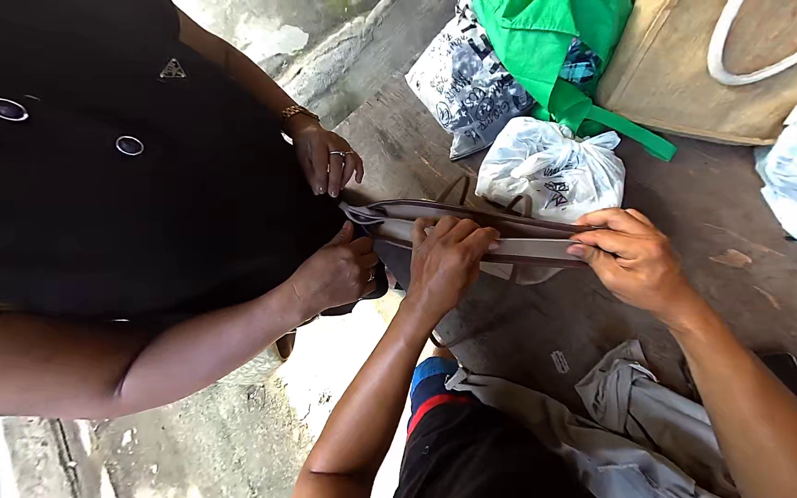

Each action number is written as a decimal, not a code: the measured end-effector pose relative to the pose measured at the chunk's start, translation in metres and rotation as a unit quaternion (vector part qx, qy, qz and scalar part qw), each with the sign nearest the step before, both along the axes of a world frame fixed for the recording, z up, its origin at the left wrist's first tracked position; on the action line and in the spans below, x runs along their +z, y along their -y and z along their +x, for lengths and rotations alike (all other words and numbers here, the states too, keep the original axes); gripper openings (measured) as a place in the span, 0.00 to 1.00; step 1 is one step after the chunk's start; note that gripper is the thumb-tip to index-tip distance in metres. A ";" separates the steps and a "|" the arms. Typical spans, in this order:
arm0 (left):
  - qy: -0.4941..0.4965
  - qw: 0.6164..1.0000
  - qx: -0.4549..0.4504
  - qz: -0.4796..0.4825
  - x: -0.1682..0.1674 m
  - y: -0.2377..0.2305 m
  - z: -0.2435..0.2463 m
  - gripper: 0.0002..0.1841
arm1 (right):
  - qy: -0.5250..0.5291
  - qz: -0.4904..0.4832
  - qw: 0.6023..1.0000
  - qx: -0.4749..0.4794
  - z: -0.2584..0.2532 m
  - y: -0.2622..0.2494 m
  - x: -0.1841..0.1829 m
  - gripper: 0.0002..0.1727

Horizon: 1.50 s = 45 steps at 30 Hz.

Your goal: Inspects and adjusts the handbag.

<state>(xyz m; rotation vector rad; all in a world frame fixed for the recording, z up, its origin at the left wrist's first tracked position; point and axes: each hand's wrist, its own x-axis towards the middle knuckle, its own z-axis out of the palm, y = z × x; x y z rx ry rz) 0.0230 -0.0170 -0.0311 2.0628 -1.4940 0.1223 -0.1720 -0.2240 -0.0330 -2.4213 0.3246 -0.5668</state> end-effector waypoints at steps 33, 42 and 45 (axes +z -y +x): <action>-0.627 0.691 0.274 -0.234 0.008 -0.044 -0.004 0.06 | -0.046 0.106 0.987 -0.110 -0.139 0.011 0.000 0.12; -0.710 0.587 0.218 -0.324 0.006 -0.033 -0.014 0.10 | -0.145 0.107 0.978 -0.104 -0.156 0.003 0.000 0.18; -0.711 0.593 0.205 -0.318 0.004 -0.029 -0.018 0.11 | -0.149 0.074 0.980 -0.107 -0.150 -0.003 0.006 0.27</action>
